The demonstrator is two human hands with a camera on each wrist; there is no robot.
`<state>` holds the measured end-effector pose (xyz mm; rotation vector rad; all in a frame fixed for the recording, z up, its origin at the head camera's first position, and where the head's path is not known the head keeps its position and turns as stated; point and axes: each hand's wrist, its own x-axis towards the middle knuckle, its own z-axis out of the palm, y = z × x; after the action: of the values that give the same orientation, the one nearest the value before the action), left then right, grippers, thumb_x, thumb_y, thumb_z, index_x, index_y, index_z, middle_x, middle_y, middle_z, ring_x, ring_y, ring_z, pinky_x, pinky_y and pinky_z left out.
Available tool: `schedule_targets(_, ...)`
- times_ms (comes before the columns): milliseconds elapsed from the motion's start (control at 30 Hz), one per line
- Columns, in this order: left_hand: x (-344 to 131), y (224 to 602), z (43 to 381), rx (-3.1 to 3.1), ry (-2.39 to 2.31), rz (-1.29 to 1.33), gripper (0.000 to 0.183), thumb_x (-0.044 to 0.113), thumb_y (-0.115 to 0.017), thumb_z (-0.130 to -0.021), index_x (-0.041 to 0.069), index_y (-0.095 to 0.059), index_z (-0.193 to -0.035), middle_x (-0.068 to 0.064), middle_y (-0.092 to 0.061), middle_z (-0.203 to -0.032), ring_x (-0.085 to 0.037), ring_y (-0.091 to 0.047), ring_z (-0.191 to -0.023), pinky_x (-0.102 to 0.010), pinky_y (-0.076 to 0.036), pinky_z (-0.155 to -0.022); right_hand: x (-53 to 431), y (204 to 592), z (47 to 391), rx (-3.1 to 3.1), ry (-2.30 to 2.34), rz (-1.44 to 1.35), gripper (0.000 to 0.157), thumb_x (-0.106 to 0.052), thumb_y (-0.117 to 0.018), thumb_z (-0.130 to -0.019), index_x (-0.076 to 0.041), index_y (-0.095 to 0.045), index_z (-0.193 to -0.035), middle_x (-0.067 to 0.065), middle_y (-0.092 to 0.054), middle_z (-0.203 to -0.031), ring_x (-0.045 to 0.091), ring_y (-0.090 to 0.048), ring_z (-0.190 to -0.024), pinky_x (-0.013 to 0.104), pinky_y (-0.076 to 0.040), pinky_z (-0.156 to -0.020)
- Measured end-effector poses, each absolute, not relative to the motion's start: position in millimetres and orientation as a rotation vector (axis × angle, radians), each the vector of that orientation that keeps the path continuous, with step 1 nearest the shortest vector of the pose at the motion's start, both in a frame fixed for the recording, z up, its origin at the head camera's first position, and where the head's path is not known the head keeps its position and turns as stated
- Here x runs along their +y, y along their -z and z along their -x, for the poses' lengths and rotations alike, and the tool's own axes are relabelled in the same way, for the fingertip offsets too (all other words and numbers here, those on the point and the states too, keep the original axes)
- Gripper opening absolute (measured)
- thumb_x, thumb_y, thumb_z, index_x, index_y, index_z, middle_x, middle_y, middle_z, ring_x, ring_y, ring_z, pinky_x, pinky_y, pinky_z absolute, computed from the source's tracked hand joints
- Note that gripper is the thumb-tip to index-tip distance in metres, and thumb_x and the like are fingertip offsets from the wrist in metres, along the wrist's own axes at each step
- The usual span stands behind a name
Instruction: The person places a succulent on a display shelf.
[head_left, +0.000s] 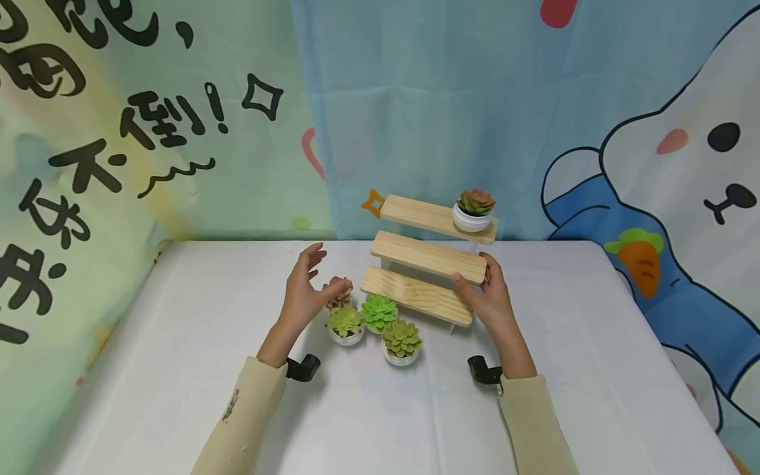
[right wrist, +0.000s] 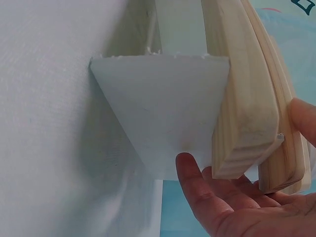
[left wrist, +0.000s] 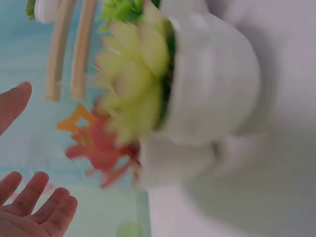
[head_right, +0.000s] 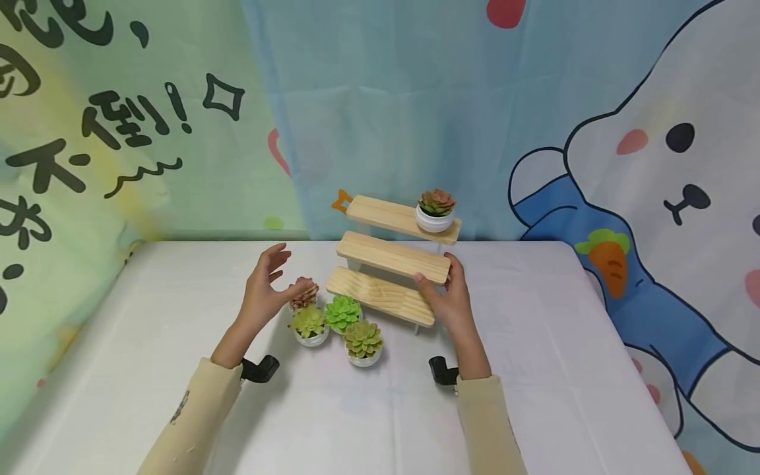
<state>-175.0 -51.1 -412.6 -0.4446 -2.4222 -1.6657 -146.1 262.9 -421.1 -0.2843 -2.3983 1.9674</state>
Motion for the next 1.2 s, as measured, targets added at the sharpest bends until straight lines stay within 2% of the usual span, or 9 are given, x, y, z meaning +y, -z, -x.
schedule_targets(200,-68,427,169,-2.438,1.588,0.421,0.071,0.004,-0.078,-0.082,-0.005,-0.039,-0.141,-0.027,-0.052,-0.134,-0.042,-0.048,-0.127,-0.054,-0.044,-0.102,263,422,145,-2.393,-1.970,0.261,0.083,-0.019,-0.060,-0.098,-0.006,-0.002,-0.157,0.018,-0.015,-0.160,0.035,-0.024,-0.145,0.048,-0.031,-0.113)
schedule_targets(400,-83,440,162,-2.475,1.607,0.406,0.073,0.001,-0.079,-0.080,-0.006,-0.039,-0.141,-0.031,-0.049,-0.135,-0.046,-0.048,-0.126,-0.057,-0.043,-0.101,264,421,146,-2.417,-1.950,0.251,0.084,-0.019,-0.060,-0.098,-0.006,-0.002,-0.157,0.019,-0.014,-0.160,0.035,-0.023,-0.145,0.049,-0.031,-0.114)
schedule_targets(667,-91,451,161,-2.618,1.613,0.451,0.077,0.000,-0.080,-0.078,-0.005,-0.038,-0.142,-0.030,-0.046,-0.139,-0.046,-0.047,-0.127,-0.057,-0.042,-0.102,263,421,146,-2.415,-1.944,0.270,0.084,-0.020,-0.061,-0.098,-0.006,-0.001,-0.157,0.019,-0.014,-0.161,0.036,-0.023,-0.145,0.050,-0.031,-0.114)
schedule_targets(933,-87,463,164,-2.679,1.661,0.429,0.068,0.000,-0.077,-0.081,-0.007,-0.042,-0.139,-0.028,-0.046,-0.140,-0.045,-0.049,-0.125,-0.057,-0.043,-0.102,265,422,146,-2.414,-1.965,0.288,0.084,-0.020,-0.060,-0.098,-0.006,-0.001,-0.157,0.019,-0.014,-0.160,0.036,-0.023,-0.145,0.049,-0.031,-0.113)
schedule_targets(1200,-89,478,177,-2.605,2.083,0.418,0.070,-0.010,-0.067,-0.084,-0.010,-0.033,-0.145,-0.030,-0.036,-0.148,-0.045,-0.037,-0.136,-0.052,-0.032,-0.113,265,423,146,-2.416,-1.955,0.271,0.083,-0.018,-0.060,-0.098,-0.006,-0.002,-0.157,0.020,-0.015,-0.160,0.037,-0.024,-0.144,0.050,-0.034,-0.110)
